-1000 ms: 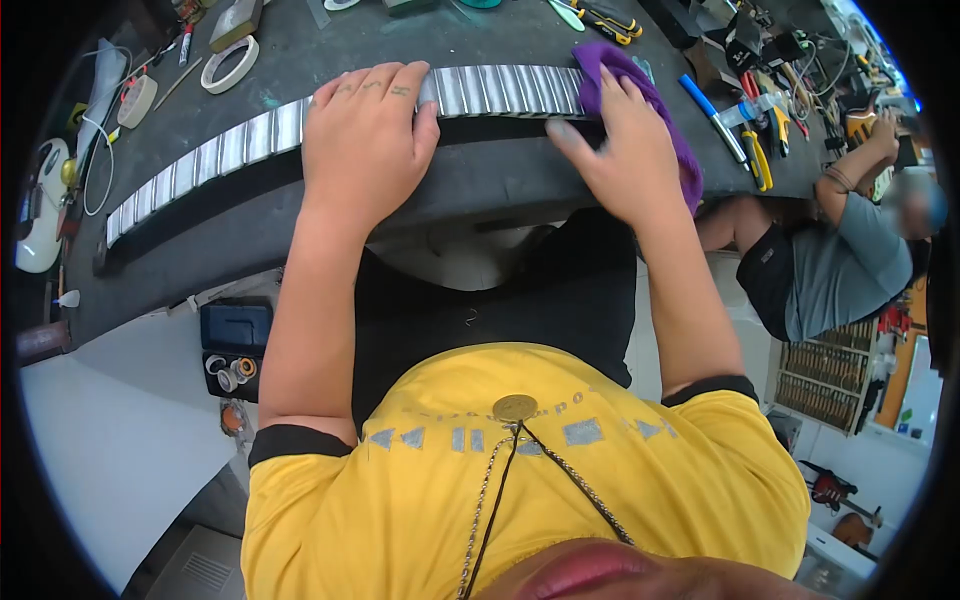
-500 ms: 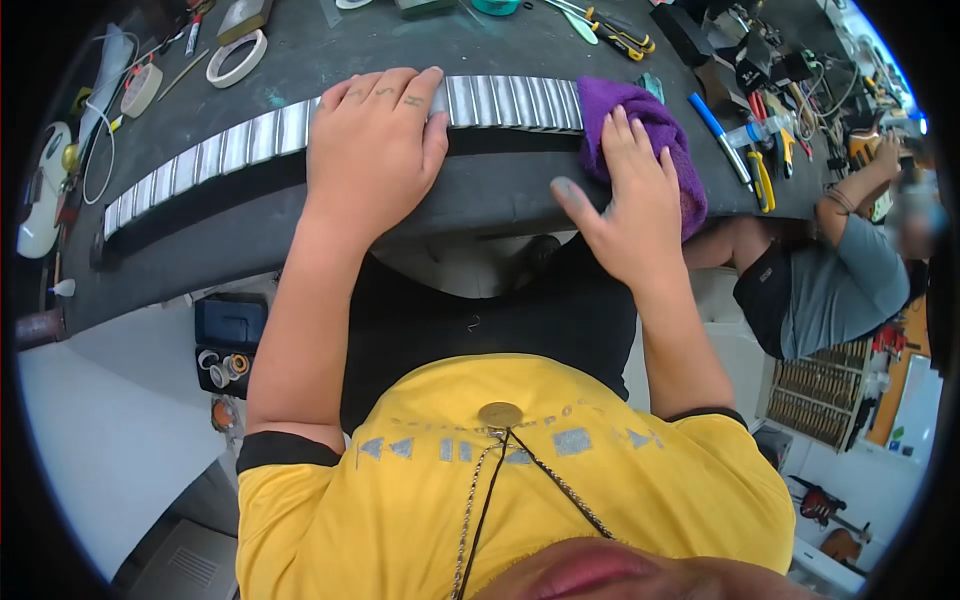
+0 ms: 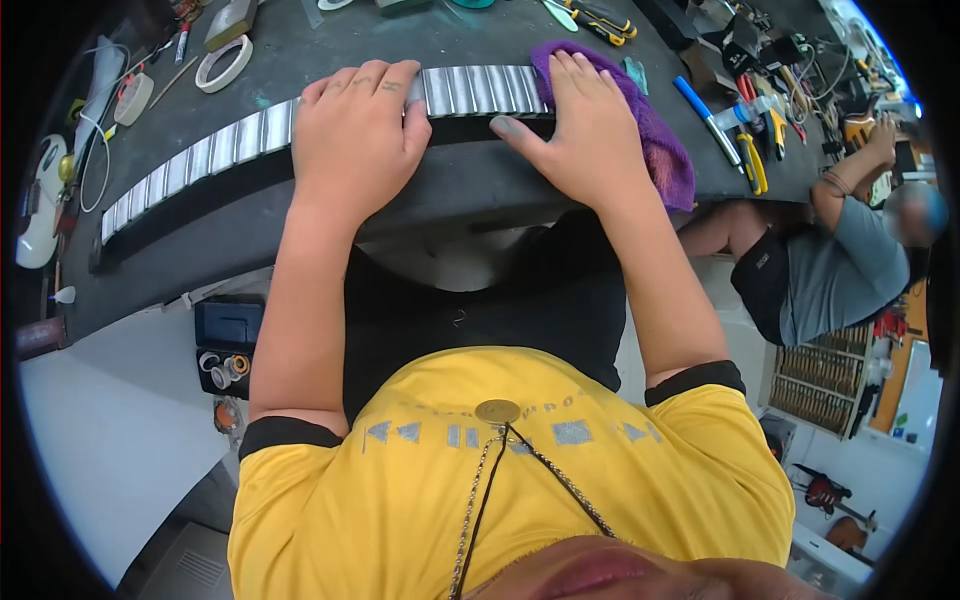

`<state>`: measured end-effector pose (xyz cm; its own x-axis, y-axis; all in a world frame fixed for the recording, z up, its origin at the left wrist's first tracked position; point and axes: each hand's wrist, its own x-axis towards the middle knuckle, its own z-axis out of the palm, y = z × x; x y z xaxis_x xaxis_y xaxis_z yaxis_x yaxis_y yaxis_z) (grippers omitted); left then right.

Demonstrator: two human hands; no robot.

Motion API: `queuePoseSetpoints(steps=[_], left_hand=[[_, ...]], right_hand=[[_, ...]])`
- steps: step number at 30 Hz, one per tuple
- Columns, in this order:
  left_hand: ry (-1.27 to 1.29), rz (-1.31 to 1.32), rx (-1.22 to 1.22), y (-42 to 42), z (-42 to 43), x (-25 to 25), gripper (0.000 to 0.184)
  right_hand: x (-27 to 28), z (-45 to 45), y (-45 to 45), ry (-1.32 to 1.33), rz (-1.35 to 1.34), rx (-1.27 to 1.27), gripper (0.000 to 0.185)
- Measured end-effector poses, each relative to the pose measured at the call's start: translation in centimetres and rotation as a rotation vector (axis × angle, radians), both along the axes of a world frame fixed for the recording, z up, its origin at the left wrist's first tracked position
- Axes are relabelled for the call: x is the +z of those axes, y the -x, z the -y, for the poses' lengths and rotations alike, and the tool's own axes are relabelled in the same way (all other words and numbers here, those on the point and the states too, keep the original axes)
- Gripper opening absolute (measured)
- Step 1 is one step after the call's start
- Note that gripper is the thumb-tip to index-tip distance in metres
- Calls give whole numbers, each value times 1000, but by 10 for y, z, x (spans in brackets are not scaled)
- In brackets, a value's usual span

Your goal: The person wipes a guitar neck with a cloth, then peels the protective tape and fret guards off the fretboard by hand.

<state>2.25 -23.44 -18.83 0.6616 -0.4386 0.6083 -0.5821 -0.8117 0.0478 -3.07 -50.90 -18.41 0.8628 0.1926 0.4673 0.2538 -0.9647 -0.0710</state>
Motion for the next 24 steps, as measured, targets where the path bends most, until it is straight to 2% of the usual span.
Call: queuePoseSetpoints(steps=[3,6,10,12,15,19,20,22,24], left_hand=[[14,-6,-33,3,-2,4,37],[17,19,-20,1,-6,3,38],[-5,-12,-19,0,1,3,39],[-23,-31,0,2,0,4,39],[16,0,-54,3,-4,5,39],[-1,70,-47,-2,-1,3,38],[-10,5,-37,3,1,4,38],[-30,-86,9,4,2,10,38],[-15,0,-34,1,-3,4,38]], right_hand=[[5,-8,29,-40,-43,11,105],[5,-3,48,28,-94,39,107],[5,-7,-7,22,4,17,103],[1,-9,-6,12,42,11,100],[1,-3,32,21,47,56,94],[1,3,-2,-25,63,72,85],[4,1,-14,-17,14,52,84],[-1,0,-17,5,50,34,76],[-11,5,-5,-35,138,69,61]])
